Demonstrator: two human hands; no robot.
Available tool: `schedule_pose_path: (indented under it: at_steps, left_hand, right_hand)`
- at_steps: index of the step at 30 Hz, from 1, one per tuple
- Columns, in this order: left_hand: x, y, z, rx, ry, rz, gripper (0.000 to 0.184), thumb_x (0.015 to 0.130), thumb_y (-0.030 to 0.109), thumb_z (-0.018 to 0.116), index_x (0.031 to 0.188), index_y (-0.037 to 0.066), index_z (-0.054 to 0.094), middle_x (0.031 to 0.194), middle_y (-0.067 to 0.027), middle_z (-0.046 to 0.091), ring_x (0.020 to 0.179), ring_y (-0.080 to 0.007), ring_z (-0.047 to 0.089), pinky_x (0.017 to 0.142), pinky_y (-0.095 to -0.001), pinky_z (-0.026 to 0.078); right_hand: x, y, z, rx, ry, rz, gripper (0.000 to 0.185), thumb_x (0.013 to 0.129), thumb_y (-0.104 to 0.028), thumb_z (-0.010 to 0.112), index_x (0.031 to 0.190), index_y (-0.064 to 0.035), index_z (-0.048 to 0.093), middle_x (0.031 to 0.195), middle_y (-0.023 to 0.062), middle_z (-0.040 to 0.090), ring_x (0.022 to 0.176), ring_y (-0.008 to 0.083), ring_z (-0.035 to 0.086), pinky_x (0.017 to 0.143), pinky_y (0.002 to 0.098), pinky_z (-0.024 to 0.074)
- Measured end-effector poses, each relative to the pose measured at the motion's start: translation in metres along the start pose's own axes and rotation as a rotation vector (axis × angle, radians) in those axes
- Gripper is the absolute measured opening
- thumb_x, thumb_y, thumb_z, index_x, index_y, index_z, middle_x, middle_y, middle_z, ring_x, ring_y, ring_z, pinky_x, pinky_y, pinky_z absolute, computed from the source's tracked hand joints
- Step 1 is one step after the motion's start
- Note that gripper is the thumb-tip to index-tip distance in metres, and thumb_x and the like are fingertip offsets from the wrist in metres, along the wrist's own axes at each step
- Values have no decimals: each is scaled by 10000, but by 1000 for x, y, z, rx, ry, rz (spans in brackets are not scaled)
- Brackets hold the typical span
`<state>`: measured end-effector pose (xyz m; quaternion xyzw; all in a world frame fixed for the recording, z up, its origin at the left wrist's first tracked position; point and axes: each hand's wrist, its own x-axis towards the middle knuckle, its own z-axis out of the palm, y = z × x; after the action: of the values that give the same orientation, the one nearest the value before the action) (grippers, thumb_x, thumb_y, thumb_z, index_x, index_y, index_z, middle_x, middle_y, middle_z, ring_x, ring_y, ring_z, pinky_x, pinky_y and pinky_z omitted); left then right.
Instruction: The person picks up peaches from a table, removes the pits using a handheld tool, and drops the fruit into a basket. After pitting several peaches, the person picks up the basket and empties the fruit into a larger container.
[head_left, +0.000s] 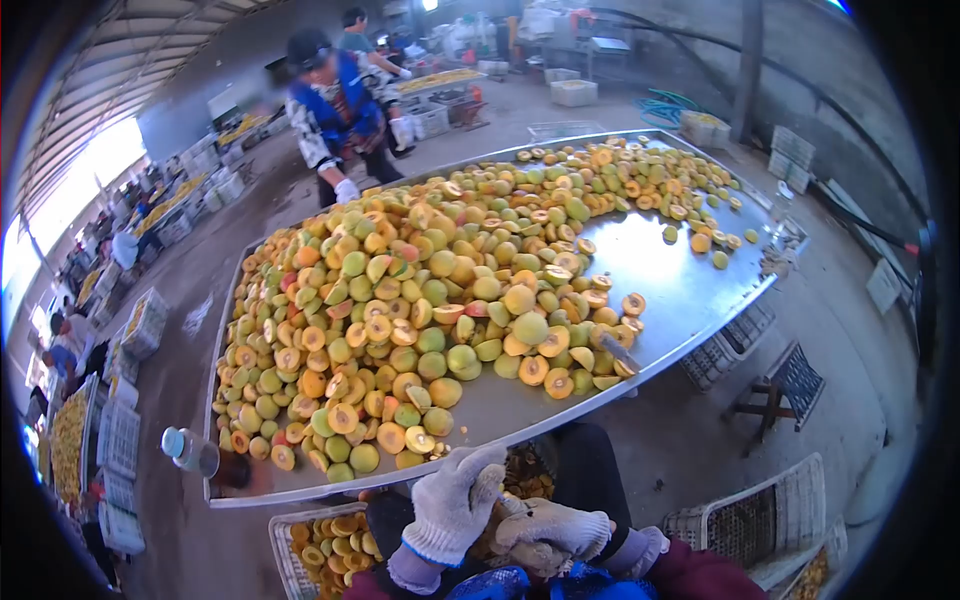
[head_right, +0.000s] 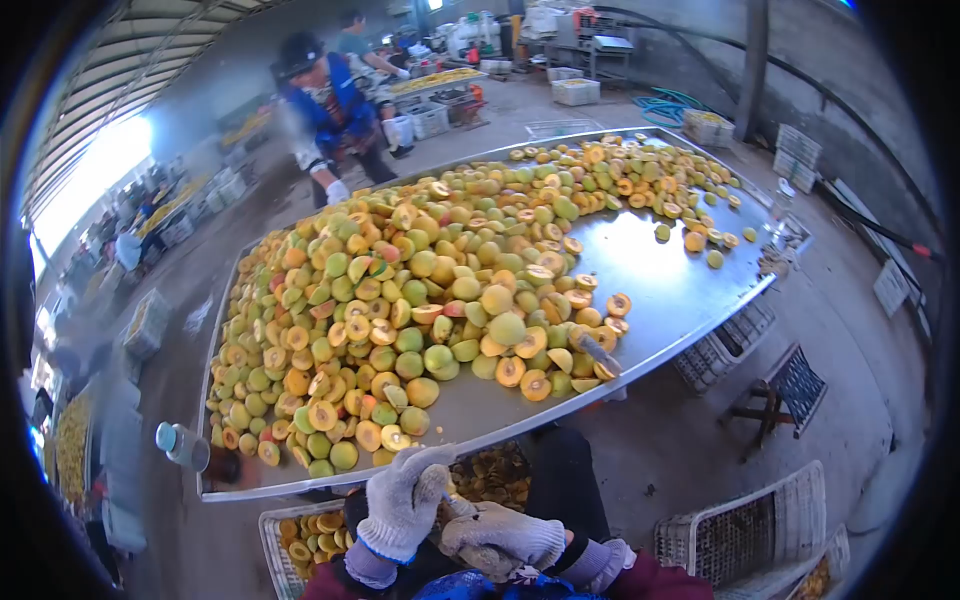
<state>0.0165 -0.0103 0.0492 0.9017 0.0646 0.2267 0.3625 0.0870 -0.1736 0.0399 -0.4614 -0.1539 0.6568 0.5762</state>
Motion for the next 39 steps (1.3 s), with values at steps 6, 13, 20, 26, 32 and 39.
schedule_pose_path:
  at_steps: [6,13,20,26,32,39]
  left_hand:
    - [4,-1,2,-18,-67,-56,192,944,205,572,1041,68,666,905,-134,668,783,-300,681,650,-352,523]
    - [-2,-8,15,-81,-83,-169,180,918,199,610,1051,96,676,915,-113,684,819,-298,679,699,-361,535]
    - [1,-7,19,-1,-47,-22,211,918,182,611,1100,84,654,971,-118,673,819,-273,675,714,-345,531]
    - [1,-18,14,-810,-265,-483,232,935,105,582,1134,-12,604,998,-66,654,893,-148,623,791,-287,512]
    - [-9,-7,19,-179,-9,-100,209,887,127,653,1075,36,661,976,-103,680,831,-194,681,708,-317,536]
    - [3,-19,28,-318,-126,-322,239,907,169,645,1094,19,650,932,-132,702,823,-191,684,726,-299,528]
  right_hand:
    - [3,11,-5,246,-137,40,239,881,-257,627,777,-42,604,610,-18,513,489,61,455,462,211,391]
    - [0,18,-6,97,-129,-139,211,880,-245,596,781,-59,584,583,-16,490,447,58,426,410,223,360]
    - [-5,11,-7,224,-83,43,171,874,-206,609,825,-43,597,620,2,527,530,70,499,492,218,420]
    - [7,28,-22,-184,-33,-250,168,919,-213,566,825,-90,632,705,-19,552,591,64,497,546,220,412]
    - [9,40,-25,-21,-68,56,167,923,-215,561,866,-86,651,754,-4,575,613,65,506,581,231,427]
    - [9,29,-8,209,101,53,202,871,-232,641,889,-31,632,628,14,528,488,83,481,465,228,403]
